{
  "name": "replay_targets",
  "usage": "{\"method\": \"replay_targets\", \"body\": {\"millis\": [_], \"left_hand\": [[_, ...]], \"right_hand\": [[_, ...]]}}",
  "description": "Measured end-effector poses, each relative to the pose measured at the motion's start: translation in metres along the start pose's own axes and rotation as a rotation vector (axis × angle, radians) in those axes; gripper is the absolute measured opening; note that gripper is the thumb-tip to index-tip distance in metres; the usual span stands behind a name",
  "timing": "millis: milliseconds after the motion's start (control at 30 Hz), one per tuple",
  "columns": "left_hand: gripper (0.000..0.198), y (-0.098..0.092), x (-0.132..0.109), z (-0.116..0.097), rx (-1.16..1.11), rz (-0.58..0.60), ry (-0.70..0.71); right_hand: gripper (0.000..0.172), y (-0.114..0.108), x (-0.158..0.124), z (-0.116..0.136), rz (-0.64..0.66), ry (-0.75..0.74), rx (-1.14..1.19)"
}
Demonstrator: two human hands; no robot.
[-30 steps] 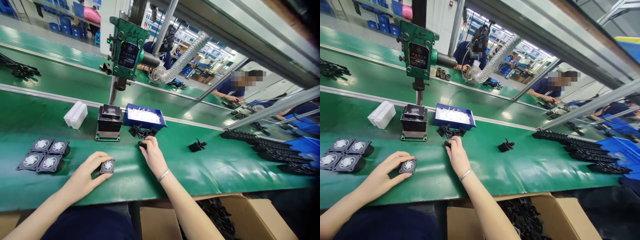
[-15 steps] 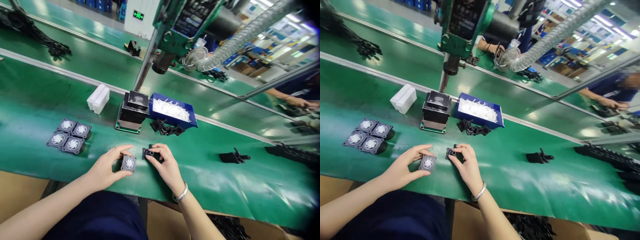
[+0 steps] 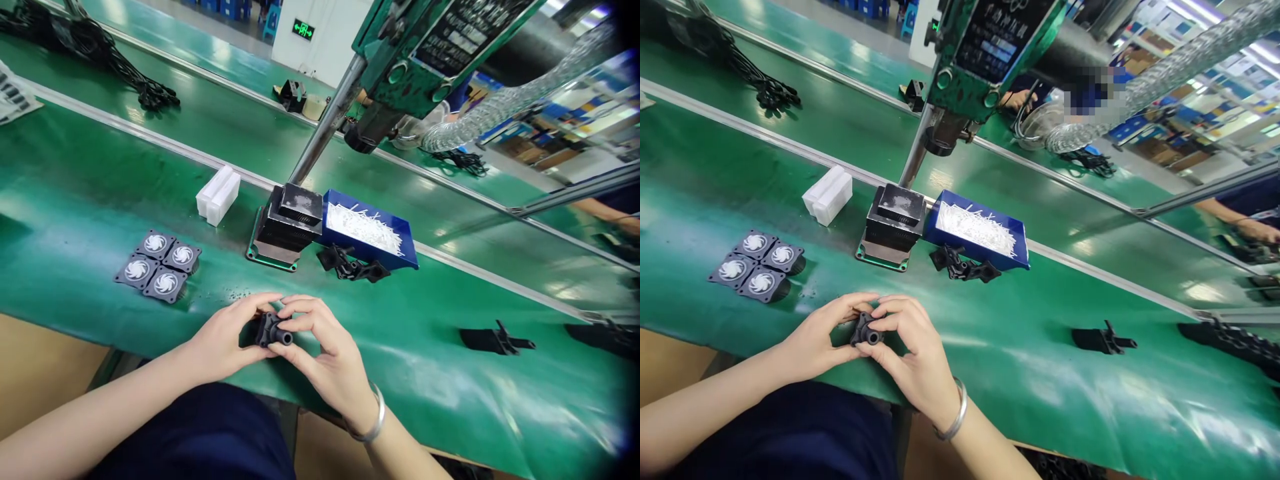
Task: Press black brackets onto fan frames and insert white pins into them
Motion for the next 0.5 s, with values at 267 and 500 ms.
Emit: {"method": "replay_targets", "body": {"millis": [267,500], "left_hand": [[0.059,0.0,0.0,-0.001,0.032,0.005,0.026],[0.062,-0.003,0.0,-0.005,-0.009,0.024,0.061]], "right_hand": [[0.023,0.003,-0.002,-0.007,0.031,-0.023,-0.062],[0.015,0.008,-0.008,-0.013,0.082,0.044,-0.028]]}}
Point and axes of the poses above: each hand's wrist, its own x-axis towards the middle knuckle, its own y-axis out of the palm, z = x × y, the point moved 1 cm from there along x, towards the middle knuckle, and after that the axes turned 5 degrees about -x, right-handed, at the moved point
